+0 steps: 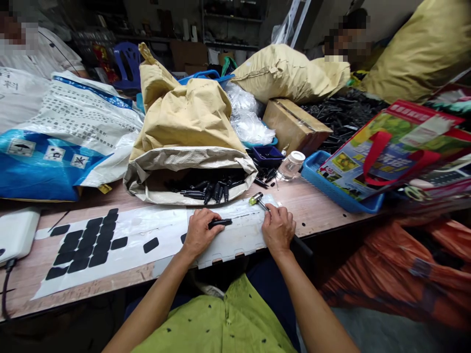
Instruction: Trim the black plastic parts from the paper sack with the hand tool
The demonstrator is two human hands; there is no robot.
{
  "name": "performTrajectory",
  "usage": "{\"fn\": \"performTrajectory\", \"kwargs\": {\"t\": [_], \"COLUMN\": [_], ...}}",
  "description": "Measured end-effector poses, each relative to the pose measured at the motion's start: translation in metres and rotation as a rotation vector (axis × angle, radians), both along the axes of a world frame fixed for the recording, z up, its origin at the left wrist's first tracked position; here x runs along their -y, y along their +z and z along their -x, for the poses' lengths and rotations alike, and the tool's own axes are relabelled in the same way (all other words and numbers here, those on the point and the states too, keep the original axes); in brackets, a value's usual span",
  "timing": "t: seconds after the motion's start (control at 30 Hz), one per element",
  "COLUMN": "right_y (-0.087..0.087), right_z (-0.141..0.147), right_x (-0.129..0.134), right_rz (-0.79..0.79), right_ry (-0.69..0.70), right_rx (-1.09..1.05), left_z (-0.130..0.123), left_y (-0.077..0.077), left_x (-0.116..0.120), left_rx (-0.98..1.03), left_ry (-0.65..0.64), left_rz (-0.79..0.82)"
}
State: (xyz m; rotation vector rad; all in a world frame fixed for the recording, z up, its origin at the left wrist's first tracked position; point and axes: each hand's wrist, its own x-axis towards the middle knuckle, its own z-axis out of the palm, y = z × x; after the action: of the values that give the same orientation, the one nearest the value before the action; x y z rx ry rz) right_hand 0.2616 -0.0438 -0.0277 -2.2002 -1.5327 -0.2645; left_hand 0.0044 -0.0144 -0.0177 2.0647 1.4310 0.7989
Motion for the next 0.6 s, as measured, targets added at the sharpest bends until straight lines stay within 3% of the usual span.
{"fn": "performTrajectory", "kwargs": {"t": [0.1,0.2,0.3,0.4,0.6], "right_y": [0.006,0.018,0.033,0.045,0.045], "right_z": [-0.006,-0.006,0.007,0.033,0.075], "right_x": [0.0,0.007,0.023,0.041,0.06], "right_rz": [0.03,-0.038,-0.139,-0.142,-0.039], "right_ry": [0.009,0.038,0.188,0.353,0.493], "right_rx": [-0.084,-0.218,-0.412,-0.554,-0.435], "left_z": [0.005,0.007,0.004,0.0,-0.001], "left_y": [-0.002,-0.001,0.0,0.001,-0.001], "left_x": [0.0,0.001,0.0,-0.002,-0.002], "left_rx": [-0.038,-0.067,-0.095,-0.091,-0.08], "left_ry": [0.028,0.056,0.048,0.042,0.059], "left_rz": [-0.023,-0.002,0.028,0.059,0.073]}}
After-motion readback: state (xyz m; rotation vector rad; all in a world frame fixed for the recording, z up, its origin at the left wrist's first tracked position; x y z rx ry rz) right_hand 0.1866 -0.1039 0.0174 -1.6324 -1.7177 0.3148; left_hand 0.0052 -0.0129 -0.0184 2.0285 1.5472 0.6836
